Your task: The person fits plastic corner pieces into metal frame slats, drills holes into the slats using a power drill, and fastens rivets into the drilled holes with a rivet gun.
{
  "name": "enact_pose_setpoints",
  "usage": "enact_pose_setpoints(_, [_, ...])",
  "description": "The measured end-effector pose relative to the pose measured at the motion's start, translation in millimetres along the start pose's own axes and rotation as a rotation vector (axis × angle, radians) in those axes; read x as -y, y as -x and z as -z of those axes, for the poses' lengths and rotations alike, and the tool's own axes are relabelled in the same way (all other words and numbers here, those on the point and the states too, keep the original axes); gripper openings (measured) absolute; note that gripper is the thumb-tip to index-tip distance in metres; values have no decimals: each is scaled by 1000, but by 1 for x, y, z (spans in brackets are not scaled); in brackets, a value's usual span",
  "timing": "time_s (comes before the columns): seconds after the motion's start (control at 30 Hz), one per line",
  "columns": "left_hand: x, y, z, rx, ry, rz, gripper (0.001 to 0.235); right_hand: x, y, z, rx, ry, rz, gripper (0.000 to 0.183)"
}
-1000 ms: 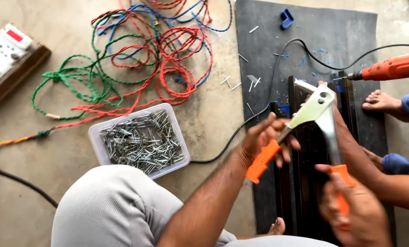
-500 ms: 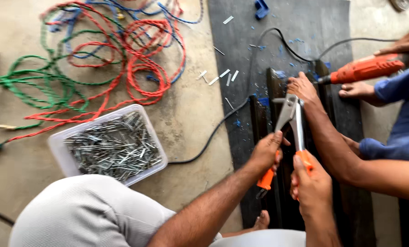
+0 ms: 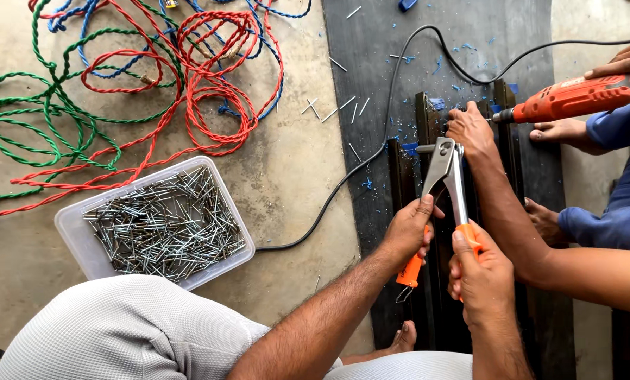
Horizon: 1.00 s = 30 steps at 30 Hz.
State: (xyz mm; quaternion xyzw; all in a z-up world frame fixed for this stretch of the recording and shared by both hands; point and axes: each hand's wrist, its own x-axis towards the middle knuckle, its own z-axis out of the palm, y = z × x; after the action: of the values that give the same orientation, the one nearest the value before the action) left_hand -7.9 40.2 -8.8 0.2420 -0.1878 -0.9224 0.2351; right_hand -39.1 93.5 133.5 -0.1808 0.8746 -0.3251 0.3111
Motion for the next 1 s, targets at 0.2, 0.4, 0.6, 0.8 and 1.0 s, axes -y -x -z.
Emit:
enact_pose_setpoints(0.2, [-2,1,0,12,0,-49,56,1,1,1,6,1,-1,35])
enact_pose_setpoints(0.4, [-10,9,1,-17,-20,6,57,3,-2,3,0,78,-38,38])
enact_pose_setpoints(0.6, [-12,7,2,-23,-34,73,54,4,-6,4,38,35,-36,39])
enact_pose_setpoints(0.8, [-1,-5,6,-42,16,55,55,5,-17,4,71,53,-53,36])
enact_pose_setpoints(1.0, [3,-7,0,-137,3,82,73,-1,-14,-3,36,49,1,33])
